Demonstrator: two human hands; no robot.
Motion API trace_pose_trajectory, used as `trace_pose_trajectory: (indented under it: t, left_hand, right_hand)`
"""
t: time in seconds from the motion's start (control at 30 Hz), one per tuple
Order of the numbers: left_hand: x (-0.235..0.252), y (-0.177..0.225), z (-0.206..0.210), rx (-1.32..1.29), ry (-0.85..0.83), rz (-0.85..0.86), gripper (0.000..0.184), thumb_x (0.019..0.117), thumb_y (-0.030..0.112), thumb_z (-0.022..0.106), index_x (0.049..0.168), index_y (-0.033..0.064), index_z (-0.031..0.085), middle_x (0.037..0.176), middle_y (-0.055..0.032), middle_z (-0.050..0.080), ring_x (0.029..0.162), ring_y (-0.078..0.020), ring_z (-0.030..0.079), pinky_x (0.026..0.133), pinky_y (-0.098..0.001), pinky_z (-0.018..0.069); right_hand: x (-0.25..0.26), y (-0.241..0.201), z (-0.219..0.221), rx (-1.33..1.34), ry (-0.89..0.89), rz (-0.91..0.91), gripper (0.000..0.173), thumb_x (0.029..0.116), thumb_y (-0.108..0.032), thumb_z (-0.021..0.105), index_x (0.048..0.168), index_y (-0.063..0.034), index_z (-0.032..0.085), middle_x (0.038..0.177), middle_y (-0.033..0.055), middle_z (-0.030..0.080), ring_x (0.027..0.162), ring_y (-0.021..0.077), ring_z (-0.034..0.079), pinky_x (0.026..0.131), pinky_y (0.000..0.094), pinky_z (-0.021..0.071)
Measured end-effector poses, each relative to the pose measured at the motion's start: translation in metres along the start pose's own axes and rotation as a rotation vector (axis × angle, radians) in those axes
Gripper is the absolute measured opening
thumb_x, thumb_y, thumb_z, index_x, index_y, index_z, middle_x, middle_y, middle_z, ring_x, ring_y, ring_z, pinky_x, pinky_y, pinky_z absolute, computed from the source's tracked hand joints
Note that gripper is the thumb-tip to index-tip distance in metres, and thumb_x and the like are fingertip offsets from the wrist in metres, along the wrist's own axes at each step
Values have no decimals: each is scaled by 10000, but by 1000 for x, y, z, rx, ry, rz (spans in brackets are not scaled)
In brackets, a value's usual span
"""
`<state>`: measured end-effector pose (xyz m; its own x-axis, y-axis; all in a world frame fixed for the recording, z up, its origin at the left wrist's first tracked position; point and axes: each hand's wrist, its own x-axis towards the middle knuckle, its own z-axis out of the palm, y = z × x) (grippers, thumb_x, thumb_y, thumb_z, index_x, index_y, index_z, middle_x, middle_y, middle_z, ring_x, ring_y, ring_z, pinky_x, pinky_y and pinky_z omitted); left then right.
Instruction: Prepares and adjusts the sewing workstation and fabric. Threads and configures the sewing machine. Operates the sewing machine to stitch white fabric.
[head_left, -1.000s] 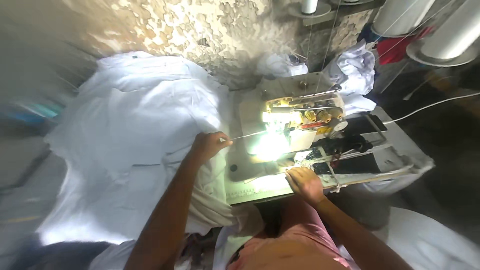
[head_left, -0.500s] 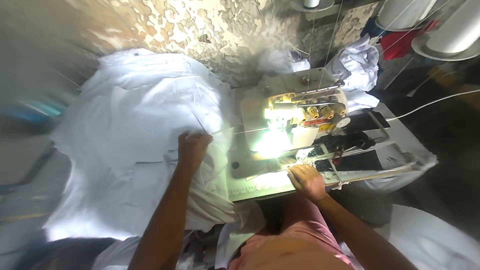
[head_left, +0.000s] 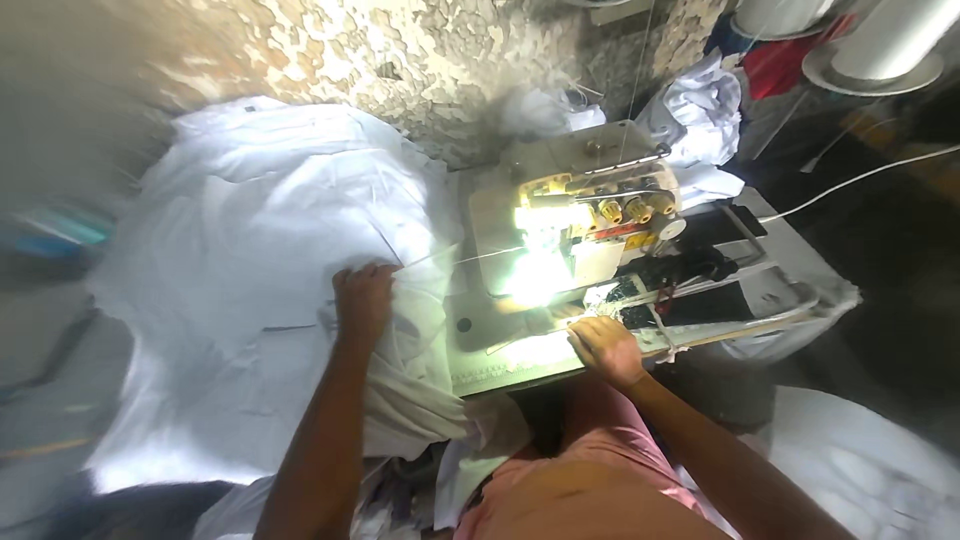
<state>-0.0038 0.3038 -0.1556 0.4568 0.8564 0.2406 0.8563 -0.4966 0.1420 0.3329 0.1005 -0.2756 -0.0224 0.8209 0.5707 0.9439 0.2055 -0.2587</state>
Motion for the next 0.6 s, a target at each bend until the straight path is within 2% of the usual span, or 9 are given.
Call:
trace_pose_trajectory:
  t: [0.1,0.13,0.2,0.3,0.43,0.5,0.6]
  left_hand:
    - [-1,-4,-5,-98,48,-119,285,1062,35,481,1271,-59,650,1196,-331,659,1151,-532,617,1050,-697,367]
    - [-1,-7,-6,-171,84,-181,299,1071,46,464,1288,-67,636,1201,-327,662,1146,-513,630,1031,-675,409]
    - [-1,-11,-6,-357,152,-296,327,1080,65,439,1326,-87,589,1177,-328,661,1096,-458,660,993,-598,483]
    - [-5,-10,-8,-592,259,-399,347,1077,66,435,1353,-110,548,1191,-316,644,1067,-338,662,975,-448,509]
    - [-23,-8,-8,-811,409,-482,336,1067,72,421,1328,-96,550,1151,-160,642,960,-53,623,885,-229,503]
    - [-37,-5,-6,-874,457,-531,323,1067,67,419,1326,-76,547,1135,-87,643,949,-3,612,859,-196,503]
    - [-63,-7,2,-898,495,-550,329,1071,101,425,1351,-24,545,1105,-45,666,935,-20,635,824,-227,528]
  right_hand:
    - [0,-1,-1,17,-17,17,253,968,-195,585,986,-38,782,991,131,765,909,333,740,746,480,596]
    - [1,-1,-1,16,-12,17,252,966,-196,585,983,-40,783,986,127,766,905,330,740,744,477,596]
    - [1,-1,-1,18,-3,16,252,963,-195,585,975,-39,783,974,127,766,895,328,740,738,472,595]
    - [1,-1,0,20,7,10,251,962,-189,581,964,-38,781,964,132,764,885,330,738,734,461,593]
    - [1,0,-1,18,-1,10,255,967,-197,577,971,-45,781,968,125,764,889,323,737,738,456,591]
    - [1,0,0,17,0,7,254,966,-196,578,969,-45,781,965,124,765,885,321,738,738,457,592]
    - [1,1,0,19,1,7,253,965,-195,580,971,-41,781,966,127,764,886,325,736,735,458,591]
